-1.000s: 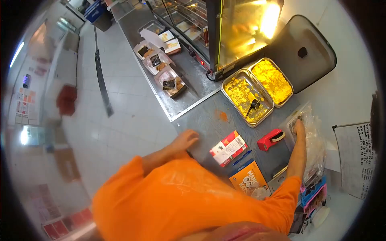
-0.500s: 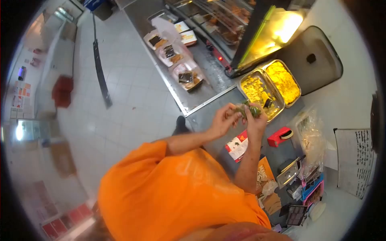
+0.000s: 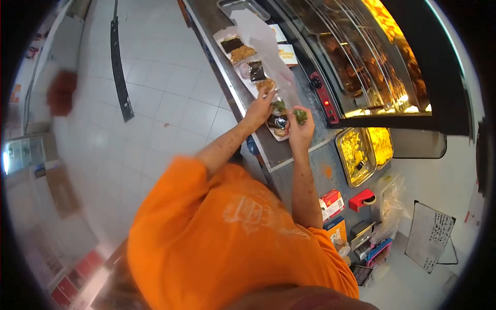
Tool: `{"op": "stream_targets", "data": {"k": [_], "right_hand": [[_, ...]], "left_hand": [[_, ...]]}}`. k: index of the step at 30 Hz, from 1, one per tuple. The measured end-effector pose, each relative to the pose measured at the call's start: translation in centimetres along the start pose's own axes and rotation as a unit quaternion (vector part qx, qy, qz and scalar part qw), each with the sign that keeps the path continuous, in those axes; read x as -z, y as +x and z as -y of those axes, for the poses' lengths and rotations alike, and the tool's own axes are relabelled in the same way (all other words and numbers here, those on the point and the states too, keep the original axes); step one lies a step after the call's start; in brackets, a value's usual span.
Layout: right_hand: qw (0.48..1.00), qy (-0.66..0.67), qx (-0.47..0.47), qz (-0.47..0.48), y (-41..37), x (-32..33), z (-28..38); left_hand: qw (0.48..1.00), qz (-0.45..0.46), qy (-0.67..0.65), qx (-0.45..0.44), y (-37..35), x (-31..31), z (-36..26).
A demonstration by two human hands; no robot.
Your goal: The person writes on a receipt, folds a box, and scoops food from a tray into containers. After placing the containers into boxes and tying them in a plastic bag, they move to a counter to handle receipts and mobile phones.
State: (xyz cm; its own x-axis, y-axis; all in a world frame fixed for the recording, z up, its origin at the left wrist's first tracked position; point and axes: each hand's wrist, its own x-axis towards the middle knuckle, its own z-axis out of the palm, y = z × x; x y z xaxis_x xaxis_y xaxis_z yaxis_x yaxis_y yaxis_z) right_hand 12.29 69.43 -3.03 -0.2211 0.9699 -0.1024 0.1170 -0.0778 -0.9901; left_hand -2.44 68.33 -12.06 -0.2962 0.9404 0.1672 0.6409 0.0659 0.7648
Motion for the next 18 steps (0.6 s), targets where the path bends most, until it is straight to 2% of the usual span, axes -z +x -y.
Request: {"op": "stream_targets", "data": {"k": [2,3,4,6,7,8,10,12,13,14,15,17,18], "right_hand": [[0.999,0.034,0.035,-0.01,1.2,-0.5,0.0],[0.997,0.058,0.046,-0.032,1.6,-0.9,-0.1],[0.997,0.055,0.047,-0.034,1.8,-1.3,0.1],[0.977,0.196,-0.055,-0.059,1.8,-1.8,0.6],[0.986,0.131,-0.079,-0.061,2.2,-2.0,0.2],[0.987,0.128,-0.078,-0.058,3.0,-2.4,-1.2],[0.995,0.087,0.028,0.032,5.2,-3.9,-2.3],[0.998,0.055,0.028,0.026,5.8,-5.9,-0.4],[0.998,0.033,0.043,0.021,6.1,-7.1,0.8],[0.998,0.012,0.058,0.015,6.6,-7.8,1.3],[0.955,-0.206,0.213,0.015,7.4,-8.3,1.6],[0.963,-0.181,0.199,0.03,7.0,-9.6,1.9],[0.968,-0.156,0.19,0.045,6.9,-10.6,3.5]], "left_hand": [[0.989,-0.007,-0.129,-0.07,1.5,2.0,-0.6],[0.984,-0.073,-0.093,-0.132,2.9,2.2,0.8],[0.984,-0.073,-0.096,-0.132,4.4,2.6,2.3],[0.99,-0.092,-0.1,-0.028,7.0,3.4,5.8],[0.995,-0.076,-0.061,-0.019,8.0,3.7,7.3],[0.995,-0.079,-0.063,-0.017,8.1,3.5,8.4],[0.984,-0.079,0.154,-0.051,7.9,5.2,7.1],[0.987,-0.09,0.128,-0.045,6.6,6.3,3.8],[0.991,-0.036,-0.124,-0.035,5.7,7.1,1.9],[0.929,0.022,-0.368,-0.024,5.6,7.8,1.1],[0.93,0.025,-0.366,-0.024,6.0,8.3,1.3],[0.941,-0.001,-0.337,0.012,7.4,9.1,2.3],[0.964,-0.059,-0.257,0.047,8.9,9.6,3.1]]}}
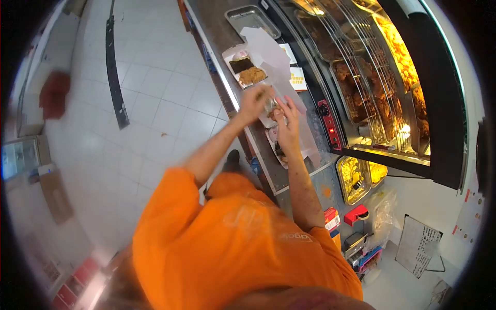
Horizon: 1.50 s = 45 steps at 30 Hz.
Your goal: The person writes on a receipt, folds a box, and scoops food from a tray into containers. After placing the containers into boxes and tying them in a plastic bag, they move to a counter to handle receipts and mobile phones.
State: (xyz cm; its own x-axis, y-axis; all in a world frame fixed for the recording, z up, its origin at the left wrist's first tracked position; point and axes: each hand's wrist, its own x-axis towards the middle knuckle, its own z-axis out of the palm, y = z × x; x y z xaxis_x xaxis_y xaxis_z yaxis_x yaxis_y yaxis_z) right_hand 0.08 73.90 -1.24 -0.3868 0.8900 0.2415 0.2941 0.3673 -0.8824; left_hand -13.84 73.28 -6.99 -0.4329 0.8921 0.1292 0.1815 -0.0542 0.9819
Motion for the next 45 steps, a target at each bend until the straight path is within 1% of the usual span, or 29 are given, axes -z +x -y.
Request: {"op": "stream_targets", "data": {"k": [1,2,3,4,5,6,7,8,10,11,12,13,15,17,18,19,21,22,23,25,27,29,30,33,36,38,39,40,45], "right_hand": [[0.991,0.11,-0.072,0.011,0.0,0.2,1.7],[0.991,0.108,-0.075,-0.001,-0.6,0.6,1.0],[0.98,0.163,-0.101,0.051,-1.6,1.1,-0.2],[0.964,0.219,-0.124,0.088,-2.4,1.6,-0.9],[0.978,0.158,-0.081,0.111,-3.0,2.8,-0.2],[0.987,0.085,-0.051,0.126,-3.8,4.1,0.6],[0.993,0.063,-0.077,0.064,-5.0,5.5,0.4],[0.995,0.036,-0.033,0.091,-6.0,7.1,0.1],[0.997,-0.013,-0.015,0.078,-8.3,11.6,-0.4],[0.997,-0.051,-0.045,-0.019,-9.4,14.2,-0.8],[0.988,-0.084,-0.074,-0.107,-10.5,16.7,-1.4],[0.961,-0.121,-0.113,-0.222,-11.6,19.9,-2.6],[0.85,-0.262,-0.13,-0.438,-13.6,27.0,-7.6],[0.75,-0.44,-0.283,-0.405,-16.6,33.9,-12.6],[0.75,-0.437,-0.282,-0.409,-17.7,35.2,-14.1],[0.735,-0.491,-0.358,-0.303,-18.7,36.3,-15.6],[0.688,-0.556,-0.444,-0.144,-20.2,37.7,-20.9],[0.694,-0.583,-0.402,-0.129,-21.2,37.8,-23.3],[0.711,-0.571,-0.39,-0.13,-22.0,38.4,-25.4],[0.732,-0.554,-0.373,-0.132,-22.1,39.8,-26.8],[0.783,-0.403,-0.397,-0.259,-21.0,41.6,-25.7],[0.815,-0.352,-0.357,-0.29,-20.8,44.4,-26.3],[0.84,-0.303,-0.316,-0.32,-20.5,46.2,-26.9],[0.895,-0.232,-0.236,-0.301,-17.6,50.3,-28.9],[0.93,-0.277,-0.156,-0.182,-17.0,51.5,-27.7],[0.898,-0.379,-0.202,-0.092,-18.6,50.4,-27.3],[0.851,-0.459,-0.244,-0.075,-19.6,48.8,-25.8],[0.852,-0.458,-0.243,-0.072,-20.6,47.3,-25.3],[0.85,-0.323,-0.365,-0.201,-23.0,40.3,-29.5]], "left_hand": [[0.994,-0.066,0.081,0.01,2.5,1.0,0.8],[0.965,-0.15,0.099,-0.19,6.0,1.8,5.8],[0.972,-0.2,0.077,-0.1,8.0,3.0,4.3],[0.91,-0.217,0.273,-0.225,11.5,4.6,7.9],[0.885,-0.124,0.382,-0.236,12.1,5.7,7.4],[0.802,-0.059,0.546,-0.234,13.3,7.1,10.4],[0.77,0.041,0.61,-0.183,15.5,8.3,19.0],[0.716,0.113,0.667,-0.17,16.0,8.1,18.5],[0.698,0.145,0.677,-0.187,18.4,9.7,20.7],[0.756,0.061,0.597,-0.259,17.7,9.7,18.1],[0.847,-0.075,0.52,-0.075,14.2,6.0,9.8],[0.873,-0.124,0.427,-0.2,14.8,6.6,10.2],[0.903,-0.198,0.326,-0.198,9.8,3.7,2.5],[0.885,-0.226,0.285,-0.292,4.8,0.3,-0.4],[0.911,-0.194,0.204,-0.301,1.9,-1.6,-0.3],[0.93,-0.16,0.124,-0.306,-1.4,-4.2,0.1],[0.963,0.017,0.021,-0.267,-8.9,-10.3,-1.1],[0.975,0.119,-0.12,-0.143,-13.0,-14.4,-1.5],[0.961,0.207,0.031,-0.182,-15.7,-17.4,-3.7],[0.936,0.341,-0.039,-0.079,-18.6,-24.0,-4.8],[0.915,0.361,-0.098,0.152,-20.1,-30.6,-4.0],[0.81,0.343,-0.163,0.447,-19.8,-34.8,-2.6],[0.813,0.339,-0.162,0.445,-19.9,-36.6,-1.8],[0.709,0.314,-0.212,0.594,-20.9,-40.7,-0.2],[0.731,0.252,-0.263,0.578,-22.9,-43.3,1.2],[0.744,0.212,-0.28,0.569,-23.0,-44.3,1.7],[0.805,0.123,-0.231,0.532,-22.5,-44.3,0.1],[0.854,0.032,-0.179,0.487,-22.0,-44.4,-0.8],[0.946,0.047,-0.106,0.304,-19.7,-42.5,3.9]]}}
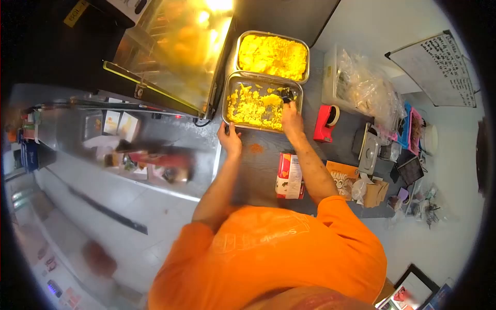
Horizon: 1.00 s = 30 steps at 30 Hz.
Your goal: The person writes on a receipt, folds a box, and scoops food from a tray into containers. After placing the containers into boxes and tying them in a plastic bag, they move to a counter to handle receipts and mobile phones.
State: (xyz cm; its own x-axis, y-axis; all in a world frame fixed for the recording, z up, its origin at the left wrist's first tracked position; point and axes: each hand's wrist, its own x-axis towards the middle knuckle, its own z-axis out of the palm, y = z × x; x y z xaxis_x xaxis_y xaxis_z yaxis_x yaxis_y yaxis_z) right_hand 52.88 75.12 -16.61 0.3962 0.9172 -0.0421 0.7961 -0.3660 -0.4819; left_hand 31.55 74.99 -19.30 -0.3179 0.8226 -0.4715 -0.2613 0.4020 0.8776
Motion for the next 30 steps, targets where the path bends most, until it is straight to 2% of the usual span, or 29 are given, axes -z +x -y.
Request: {"op": "stream_targets", "data": {"k": [1,3,5,6,7,9,10,11,13,14,19,22,23,25,26,27,30], "right_hand": [[1.0,0.003,-0.001,0.003,0.0,-1.3,1.0],[0.998,-0.008,0.056,0.019,0.3,-3.7,3.5],[0.979,0.021,0.189,0.069,0.9,-2.9,6.3],[0.98,0.068,0.187,-0.013,1.4,-2.6,7.2],[0.979,0.069,0.191,-0.015,2.2,-2.4,8.1],[0.98,-0.041,0.192,0.015,3.2,-2.2,9.2],[0.963,-0.095,0.251,0.033,3.2,-3.0,9.8],[0.961,-0.097,0.255,0.035,3.0,-3.0,9.9],[0.891,-0.185,0.388,0.148,2.2,-1.2,10.8],[0.861,-0.201,0.424,0.196,1.9,0.3,10.8],[0.814,-0.215,0.459,0.285,2.1,5.1,9.2],[0.895,-0.226,0.38,0.064,4.9,4.1,7.7],[0.894,-0.227,0.381,0.065,4.4,2.8,7.0],[0.887,-0.216,0.399,0.089,3.3,-0.1,6.1],[0.865,-0.231,0.414,0.161,1.9,-0.3,5.8],[0.867,-0.229,0.412,0.161,1.4,0.4,6.1],[0.858,-0.188,0.402,0.259,2.6,4.3,7.3]], "left_hand": [[0.999,0.029,0.036,-0.027,-0.1,0.2,-0.8],[1.0,0.019,0.007,-0.01,-1.0,0.0,-1.6],[0.999,0.05,-0.008,0.01,-1.0,0.0,-2.2],[0.996,0.057,-0.044,0.048,-0.7,-0.1,-2.3],[0.996,0.056,-0.047,0.045,-0.4,-0.3,-2.4],[0.995,0.06,-0.053,0.053,-0.9,-0.1,-2.4],[0.995,0.068,-0.05,0.06,-1.4,-0.1,-3.3],[0.995,0.065,-0.054,0.061,-1.3,-0.1,-3.3],[0.992,0.083,-0.078,0.064,-0.7,0.0,-3.2],[0.992,0.072,-0.082,0.07,-0.6,0.1,-3.1],[0.989,0.075,-0.076,0.099,-0.6,0.4,-3.9],[0.989,0.088,-0.08,0.092,-0.2,0.4,-3.9],[0.989,0.087,-0.081,0.093,-0.4,0.4,-3.6],[0.993,0.092,-0.042,0.066,-0.2,0.3,-3.7],[0.993,0.082,-0.054,0.065,-0.1,0.2,-3.6],[0.993,0.083,-0.051,0.065,-0.2,0.5,-3.6],[0.993,0.092,-0.05,0.061,-0.3,0.7,-3.6]]}}
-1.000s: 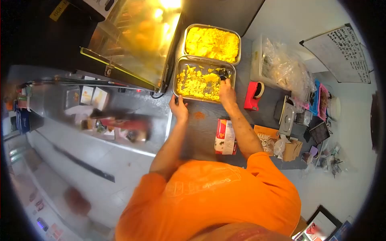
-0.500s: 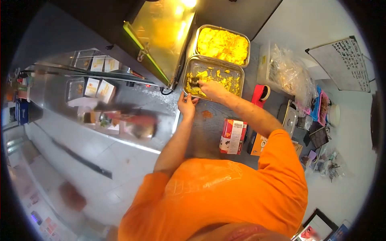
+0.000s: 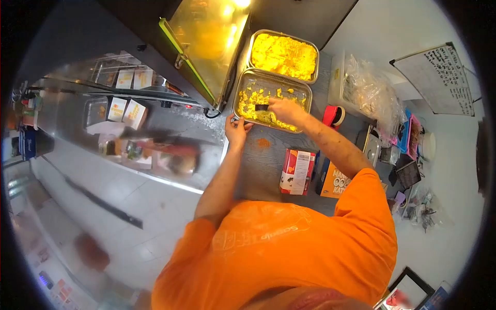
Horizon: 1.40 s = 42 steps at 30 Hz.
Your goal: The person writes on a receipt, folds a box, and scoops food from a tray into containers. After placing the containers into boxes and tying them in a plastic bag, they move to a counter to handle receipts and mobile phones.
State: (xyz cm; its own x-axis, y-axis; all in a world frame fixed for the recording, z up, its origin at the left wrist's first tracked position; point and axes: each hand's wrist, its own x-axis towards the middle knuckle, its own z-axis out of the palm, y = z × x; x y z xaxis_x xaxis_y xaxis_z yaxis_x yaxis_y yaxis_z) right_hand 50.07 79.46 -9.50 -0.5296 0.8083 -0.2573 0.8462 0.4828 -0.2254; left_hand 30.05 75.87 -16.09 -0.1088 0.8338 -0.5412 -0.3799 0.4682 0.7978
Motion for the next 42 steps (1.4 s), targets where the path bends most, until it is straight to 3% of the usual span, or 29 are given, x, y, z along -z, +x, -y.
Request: {"op": "stream_targets", "data": {"k": [1,3,5,7,8,9,11,15,19,21,22,27,30,33,35,39,40,42], "right_hand": [[0.998,0.003,0.02,-0.058,-0.3,1.7,-0.8],[0.991,-0.061,-0.064,-0.098,1.6,0.2,-3.1],[0.989,-0.062,-0.082,-0.11,2.5,-1.8,-2.9],[0.995,-0.086,0.04,-0.024,2.1,-3.3,-0.5],[1.0,0.008,-0.007,-0.017,1.0,-3.5,0.9],[1.0,0.007,-0.007,-0.019,0.4,-2.1,1.4],[0.997,-0.018,0.066,-0.019,-1.2,0.5,1.4],[0.984,-0.128,-0.087,-0.088,-2.5,1.1,-3.9],[0.984,-0.128,-0.118,-0.028,-5.9,-2.7,-3.5],[0.975,0.067,-0.112,-0.18,-6.2,-4.3,-2.3],[0.972,0.128,-0.109,-0.167,-6.2,-4.5,-1.4],[0.938,0.206,-0.142,-0.24,-5.8,-5.1,2.8],[0.9,0.283,-0.196,-0.268,-4.6,-5.2,4.6],[0.843,0.335,-0.216,-0.361,-2.8,-5.1,6.7],[0.836,0.347,-0.226,-0.359,-1.7,-4.1,7.6],[0.815,0.395,-0.222,-0.361,0.2,-2.5,8.6],[0.801,0.432,-0.226,-0.347,0.7,-2.4,8.5],[0.788,0.467,-0.223,-0.333,1.5,-1.7,8.1]], "left_hand": [[1.0,0.009,-0.007,-0.002,0.1,0.0,0.1],[1.0,0.017,-0.013,0.001,0.0,0.0,0.5],[1.0,0.005,0.01,-0.001,0.4,-0.5,0.6],[1.0,0.004,-0.004,0.001,0.1,-0.5,0.1],[1.0,0.007,0.01,0.005,-0.2,-0.3,-0.2],[1.0,0.008,0.021,0.008,-0.3,-0.3,-0.5],[1.0,0.013,0.021,0.004,-0.2,-0.1,-0.6],[1.0,0.026,0.013,-0.003,0.0,-0.1,0.0],[0.999,0.019,0.039,-0.032,-0.1,-0.5,0.0],[0.998,0.018,0.041,-0.042,-0.6,-0.9,-0.3],[0.998,0.019,0.046,-0.05,-1.0,-1.2,-0.5],[0.998,0.021,0.005,-0.067,-2.0,-2.4,-2.1],[0.996,0.021,-0.002,-0.086,-2.3,-2.8,-2.0],[0.99,0.013,0.035,-0.132,-3.0,-2.7,-2.1],[0.978,0.044,0.058,-0.193,-4.0,-2.7,-2.5],[0.961,0.019,0.161,-0.225,-4.9,-2.9,-3.7],[0.931,-0.009,0.218,-0.293,-4.1,-2.7,-3.1],[0.938,-0.01,0.194,-0.286,-3.8,-2.7,-3.0]]}}
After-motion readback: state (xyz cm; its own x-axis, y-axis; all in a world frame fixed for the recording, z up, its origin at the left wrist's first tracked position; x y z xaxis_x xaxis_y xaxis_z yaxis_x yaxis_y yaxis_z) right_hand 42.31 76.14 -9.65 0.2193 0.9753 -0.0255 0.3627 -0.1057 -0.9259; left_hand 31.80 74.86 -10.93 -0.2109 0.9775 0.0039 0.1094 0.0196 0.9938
